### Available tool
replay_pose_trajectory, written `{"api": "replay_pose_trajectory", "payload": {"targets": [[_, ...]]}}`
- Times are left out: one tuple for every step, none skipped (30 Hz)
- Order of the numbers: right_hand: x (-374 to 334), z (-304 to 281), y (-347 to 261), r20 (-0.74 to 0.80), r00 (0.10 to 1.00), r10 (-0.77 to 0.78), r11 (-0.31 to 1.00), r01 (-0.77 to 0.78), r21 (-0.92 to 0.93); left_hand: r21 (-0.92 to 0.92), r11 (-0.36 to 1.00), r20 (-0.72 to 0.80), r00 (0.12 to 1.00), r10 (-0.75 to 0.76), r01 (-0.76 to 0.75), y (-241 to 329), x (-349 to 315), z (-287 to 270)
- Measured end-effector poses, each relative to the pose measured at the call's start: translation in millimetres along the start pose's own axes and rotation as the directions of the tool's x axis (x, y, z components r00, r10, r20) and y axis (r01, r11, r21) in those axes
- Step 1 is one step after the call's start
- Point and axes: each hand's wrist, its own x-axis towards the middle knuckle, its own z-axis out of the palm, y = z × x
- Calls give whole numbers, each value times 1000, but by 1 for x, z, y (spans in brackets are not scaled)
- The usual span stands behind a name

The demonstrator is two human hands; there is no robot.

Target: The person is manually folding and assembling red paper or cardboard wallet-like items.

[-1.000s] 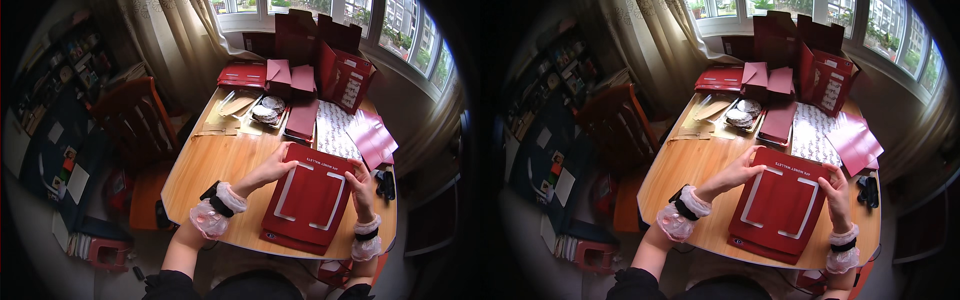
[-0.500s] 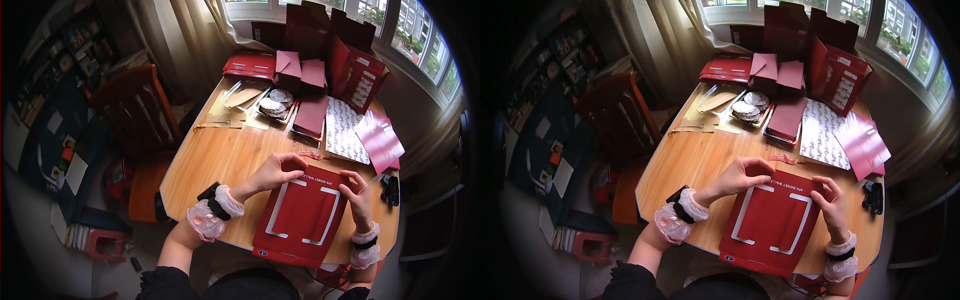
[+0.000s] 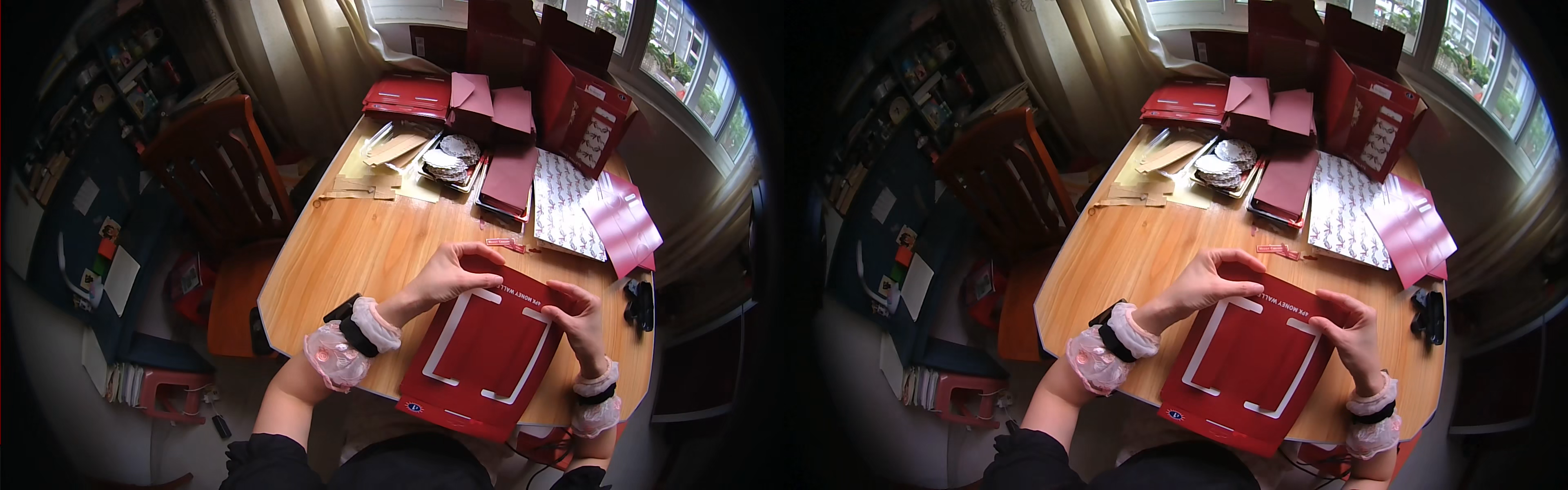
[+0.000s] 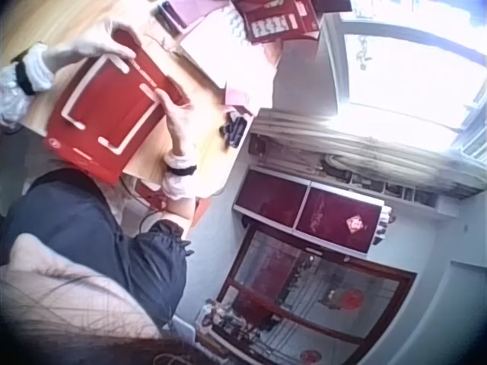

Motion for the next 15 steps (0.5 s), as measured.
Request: {"api": "replay_pose_trajectory", "payload": {"targets": [[-1,-1,1,0,1000,1,1000,-1,-1,27,1000,-2,1000,11,-11,0,0,0],[-1,-1,2,-9,1000,-1,1000,1,-11,28,1000,-4,1000,11,-11,-1,0,-1],[-1,-1,2,-17,1000,-3,1000,3,-21,57,998,27,999,36,-37,-3,1,-3],[0,1,2,-15,1000,-4,1000,4,-20,85,994,57,997,59,-64,-4,1,-5],[-1,1,1,-34,999,-15,1000,15,8,83,994,60,996,59,-64,-2,1,-5],[-1,0,1,-53,998,-26,999,28,35,145,988,92,995,31,-44,2,1,-5],[-1,-1,1,-56,998,-25,999,27,34,206,978,122,993,2,-27,4,1,-5],[-1,-2,1,-57,998,-32,999,33,18,207,978,121,993,2,-27,3,1,-5],[-1,-3,1,-60,997,-39,999,39,3,194,980,140,990,9,-36,0,1,-5],[-1,-3,-1,-61,997,-40,999,40,2,180,983,161,987,17,-46,-1,1,-4],[-3,-3,-5,-66,997,-40,999,41,18,179,983,167,986,16,-47,0,2,-2],[-3,-3,-9,-73,996,-41,999,43,33,207,977,140,990,18,-47,2,1,-1],[-3,-1,-11,-83,996,-41,999,43,30,235,971,116,993,21,-48,3,1,1],[-4,0,-14,-72,997,-6,996,12,88,227,972,134,991,26,-56,5,1,2],[-3,1,-16,-57,998,26,989,-17,149,223,974,104,995,0,-23,6,-1,0]]}}
